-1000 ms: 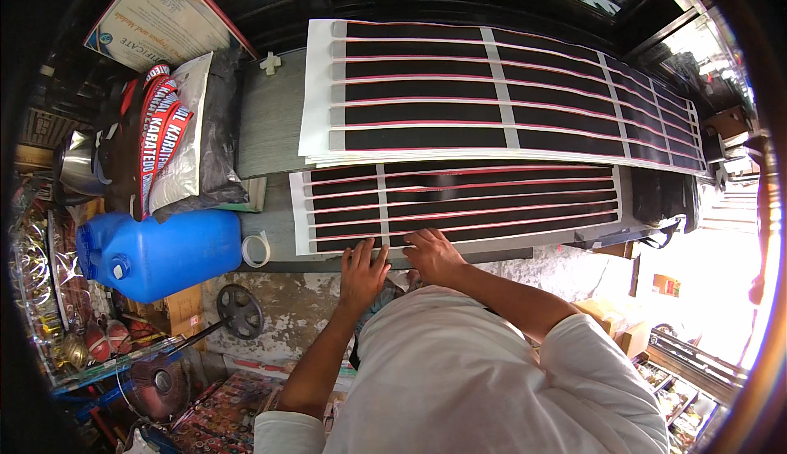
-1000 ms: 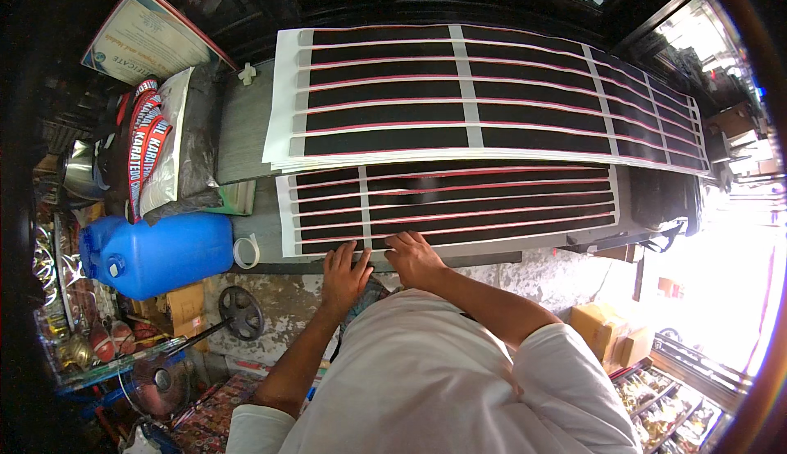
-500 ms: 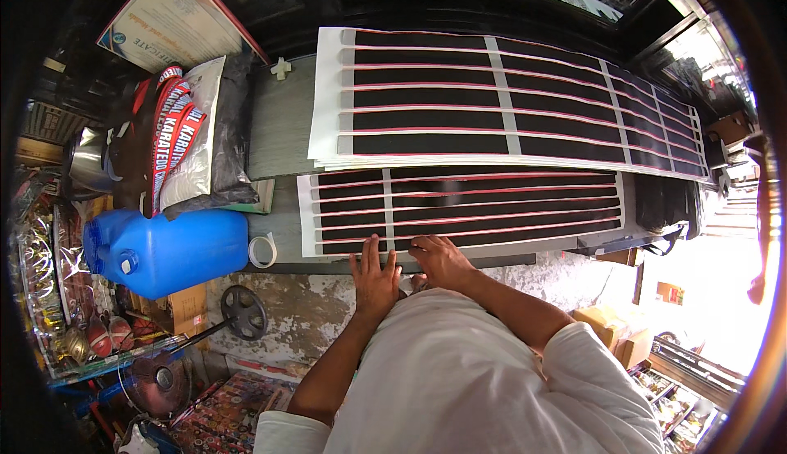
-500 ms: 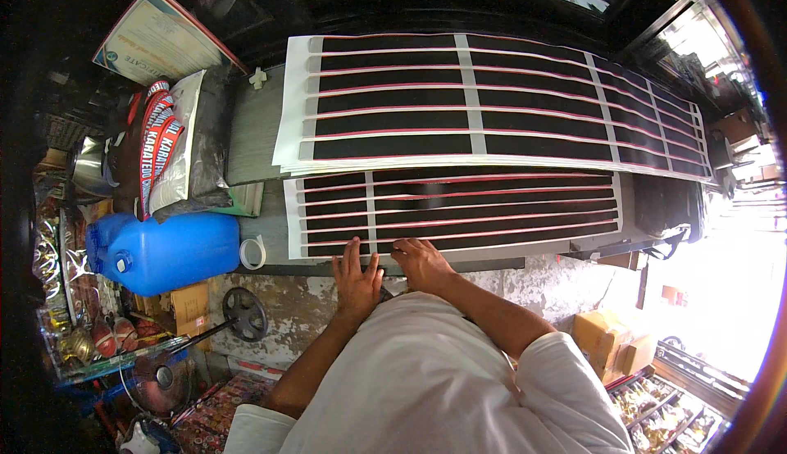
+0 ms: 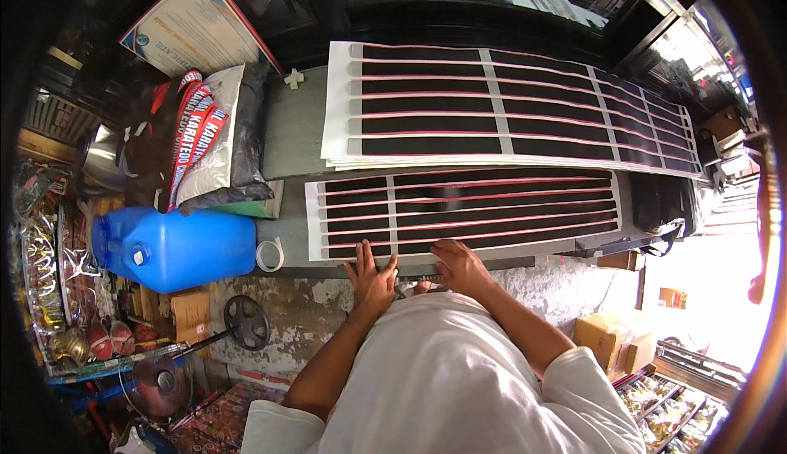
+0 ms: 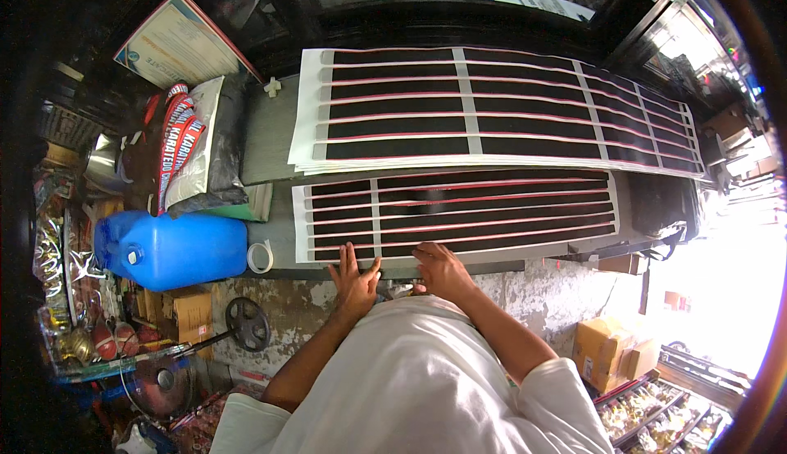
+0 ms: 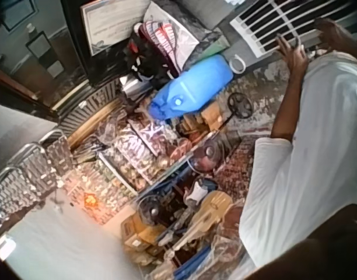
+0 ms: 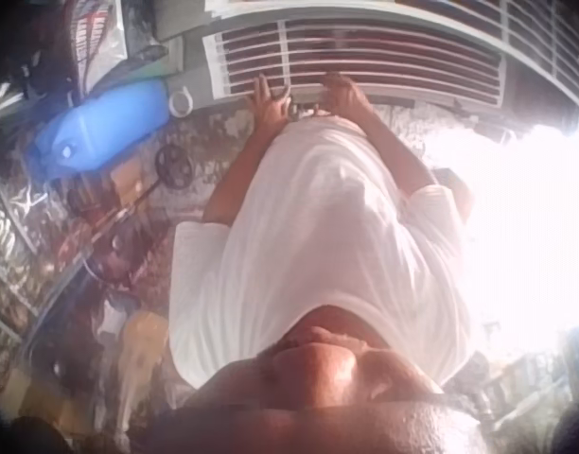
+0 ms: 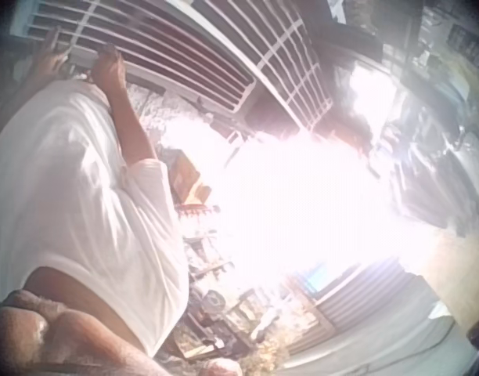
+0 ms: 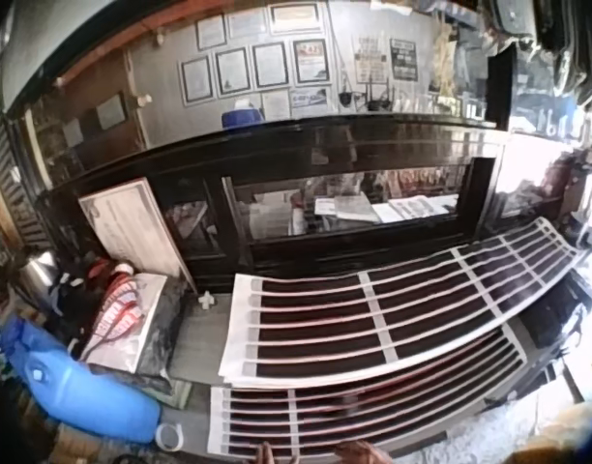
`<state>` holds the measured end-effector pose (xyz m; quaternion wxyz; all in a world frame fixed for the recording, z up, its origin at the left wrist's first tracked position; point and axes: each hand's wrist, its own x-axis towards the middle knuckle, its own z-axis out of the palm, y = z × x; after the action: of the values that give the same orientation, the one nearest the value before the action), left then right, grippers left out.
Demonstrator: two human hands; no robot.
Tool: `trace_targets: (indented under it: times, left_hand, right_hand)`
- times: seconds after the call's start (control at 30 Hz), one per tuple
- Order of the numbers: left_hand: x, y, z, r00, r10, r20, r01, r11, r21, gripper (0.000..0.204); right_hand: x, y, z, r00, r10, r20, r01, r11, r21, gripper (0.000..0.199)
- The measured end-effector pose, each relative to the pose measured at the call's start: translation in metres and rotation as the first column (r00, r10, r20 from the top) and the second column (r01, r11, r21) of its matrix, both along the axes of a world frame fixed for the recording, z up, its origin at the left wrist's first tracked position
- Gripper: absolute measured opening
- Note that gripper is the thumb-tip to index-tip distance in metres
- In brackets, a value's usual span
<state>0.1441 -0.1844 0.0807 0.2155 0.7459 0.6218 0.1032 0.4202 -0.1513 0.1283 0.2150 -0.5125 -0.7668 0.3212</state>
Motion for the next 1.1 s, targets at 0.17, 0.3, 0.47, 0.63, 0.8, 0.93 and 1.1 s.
trace_targets:
  times: [0.17,0.3,0.47,0.63,0.8,0.93,1.1]
  left_hand:
    - [-0.020,0.011,-0.005,0.997,-0.071,-0.043,0.073,0.995,0.065,0.044]
    - [-0.054,0.015,-0.005,0.995,-0.011,-0.100,0.028,0.986,0.165,0.057]
    - [-0.055,0.014,0.032,0.916,-0.361,-0.173,0.369,0.929,0.014,0.067]
    - [-0.028,0.012,0.016,0.872,-0.473,-0.123,0.471,0.881,-0.050,0.066]
    - [-0.023,0.007,0.000,0.890,-0.439,-0.121,0.438,0.898,-0.035,0.066]
    - [-0.019,0.009,0.017,0.867,-0.466,-0.176,0.462,0.885,-0.062,0.077]
    - [-0.018,0.005,0.021,0.854,-0.483,-0.192,0.475,0.876,-0.088,0.087]
  right_hand:
    - [0.015,-0.043,0.010,0.988,-0.149,0.029,0.149,0.989,-0.013,0.038]
    - [-0.010,-0.059,0.010,0.982,-0.102,0.157,0.105,0.994,-0.008,0.043]
    - [-0.081,-0.039,0.002,0.952,-0.052,0.300,0.023,0.995,0.099,0.057]
    - [-0.116,-0.018,-0.027,0.909,-0.049,0.413,0.008,0.995,0.101,0.068]
    - [-0.120,-0.017,-0.022,0.893,0.007,0.451,-0.026,0.999,0.034,0.068]
    - [-0.122,-0.010,-0.029,0.931,-0.072,0.357,0.033,0.993,0.115,0.062]
    - [-0.133,0.007,-0.032,0.905,-0.051,0.421,0.012,0.995,0.095,0.061]
